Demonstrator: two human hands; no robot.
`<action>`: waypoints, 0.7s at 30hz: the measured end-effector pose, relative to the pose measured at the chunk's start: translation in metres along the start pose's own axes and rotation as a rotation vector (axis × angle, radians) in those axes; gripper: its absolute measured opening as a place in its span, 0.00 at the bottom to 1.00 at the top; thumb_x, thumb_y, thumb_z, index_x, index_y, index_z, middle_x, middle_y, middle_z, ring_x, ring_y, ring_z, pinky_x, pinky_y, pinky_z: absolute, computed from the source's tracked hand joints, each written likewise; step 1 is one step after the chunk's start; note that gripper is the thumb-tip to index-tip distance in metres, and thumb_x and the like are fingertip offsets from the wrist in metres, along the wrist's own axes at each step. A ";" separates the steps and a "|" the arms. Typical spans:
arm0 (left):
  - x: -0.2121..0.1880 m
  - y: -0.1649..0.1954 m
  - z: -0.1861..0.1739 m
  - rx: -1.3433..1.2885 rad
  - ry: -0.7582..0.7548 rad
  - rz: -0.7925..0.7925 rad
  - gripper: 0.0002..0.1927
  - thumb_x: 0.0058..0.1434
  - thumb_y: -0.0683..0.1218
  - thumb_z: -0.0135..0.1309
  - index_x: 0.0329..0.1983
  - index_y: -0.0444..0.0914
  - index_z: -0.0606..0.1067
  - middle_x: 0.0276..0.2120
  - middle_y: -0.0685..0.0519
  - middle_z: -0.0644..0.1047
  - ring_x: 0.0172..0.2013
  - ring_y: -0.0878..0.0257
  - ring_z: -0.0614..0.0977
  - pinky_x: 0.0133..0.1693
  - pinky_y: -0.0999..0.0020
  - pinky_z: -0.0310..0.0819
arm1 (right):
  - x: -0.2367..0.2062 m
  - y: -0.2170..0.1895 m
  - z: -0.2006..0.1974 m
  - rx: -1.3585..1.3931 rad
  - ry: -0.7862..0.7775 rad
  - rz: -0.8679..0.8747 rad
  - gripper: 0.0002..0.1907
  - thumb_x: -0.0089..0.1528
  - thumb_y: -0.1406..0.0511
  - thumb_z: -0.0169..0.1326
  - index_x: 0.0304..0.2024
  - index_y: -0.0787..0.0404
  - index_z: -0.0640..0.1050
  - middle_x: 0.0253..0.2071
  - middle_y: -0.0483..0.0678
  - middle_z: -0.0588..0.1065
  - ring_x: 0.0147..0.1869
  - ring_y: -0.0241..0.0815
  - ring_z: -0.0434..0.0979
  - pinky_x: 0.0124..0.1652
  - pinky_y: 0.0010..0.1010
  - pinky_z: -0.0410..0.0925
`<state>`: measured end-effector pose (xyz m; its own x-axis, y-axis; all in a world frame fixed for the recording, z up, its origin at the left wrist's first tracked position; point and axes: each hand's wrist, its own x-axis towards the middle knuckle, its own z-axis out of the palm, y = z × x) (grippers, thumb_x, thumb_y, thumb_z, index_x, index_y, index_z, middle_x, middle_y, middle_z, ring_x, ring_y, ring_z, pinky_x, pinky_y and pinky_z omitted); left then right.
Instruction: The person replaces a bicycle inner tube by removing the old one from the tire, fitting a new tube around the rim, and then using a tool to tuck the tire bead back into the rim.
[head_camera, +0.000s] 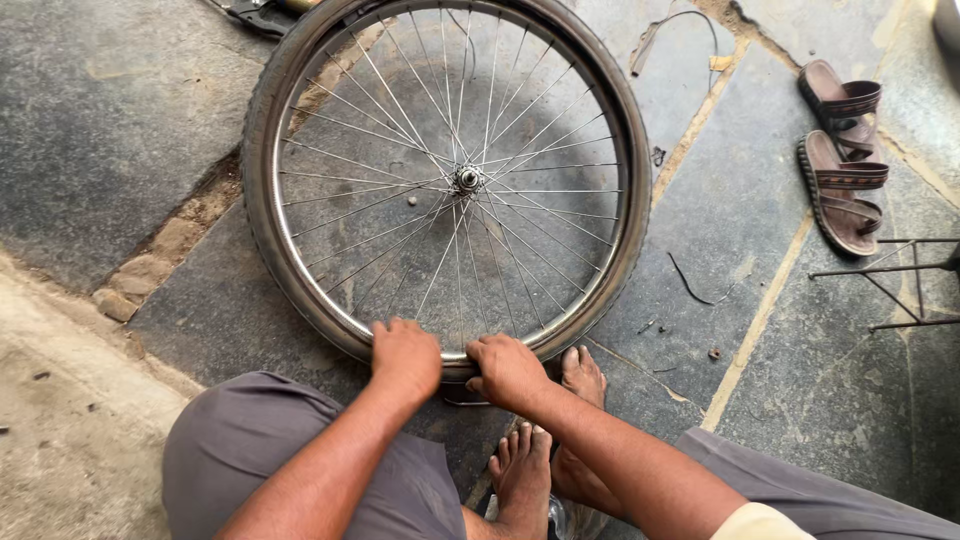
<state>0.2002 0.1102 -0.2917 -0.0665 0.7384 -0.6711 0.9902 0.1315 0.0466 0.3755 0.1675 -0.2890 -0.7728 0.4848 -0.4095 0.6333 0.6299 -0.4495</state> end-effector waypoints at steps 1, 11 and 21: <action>0.000 -0.005 0.000 -0.044 0.009 -0.017 0.15 0.66 0.49 0.46 0.52 0.43 0.79 0.54 0.46 0.76 0.58 0.49 0.73 0.57 0.44 0.61 | 0.003 -0.002 0.004 -0.016 -0.018 0.031 0.21 0.49 0.59 0.67 0.41 0.62 0.78 0.40 0.53 0.78 0.51 0.57 0.77 0.50 0.47 0.70; 0.017 -0.019 0.008 -0.096 0.085 0.066 0.15 0.66 0.49 0.49 0.50 0.41 0.81 0.54 0.47 0.78 0.58 0.48 0.74 0.57 0.41 0.63 | 0.017 0.001 0.018 -0.044 0.031 0.027 0.18 0.47 0.63 0.66 0.38 0.60 0.78 0.35 0.56 0.80 0.45 0.60 0.80 0.43 0.50 0.72; -0.001 0.010 -0.008 -0.231 0.068 0.212 0.24 0.63 0.57 0.58 0.53 0.35 0.77 0.59 0.45 0.71 0.63 0.49 0.68 0.61 0.44 0.61 | 0.015 0.014 -0.019 -0.064 -0.178 0.256 0.20 0.53 0.52 0.68 0.41 0.54 0.78 0.38 0.53 0.80 0.47 0.57 0.81 0.47 0.50 0.71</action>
<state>0.2097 0.1164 -0.2849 0.1223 0.8072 -0.5775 0.9293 0.1112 0.3523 0.3721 0.1944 -0.2862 -0.5659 0.5222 -0.6380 0.7982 0.5409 -0.2652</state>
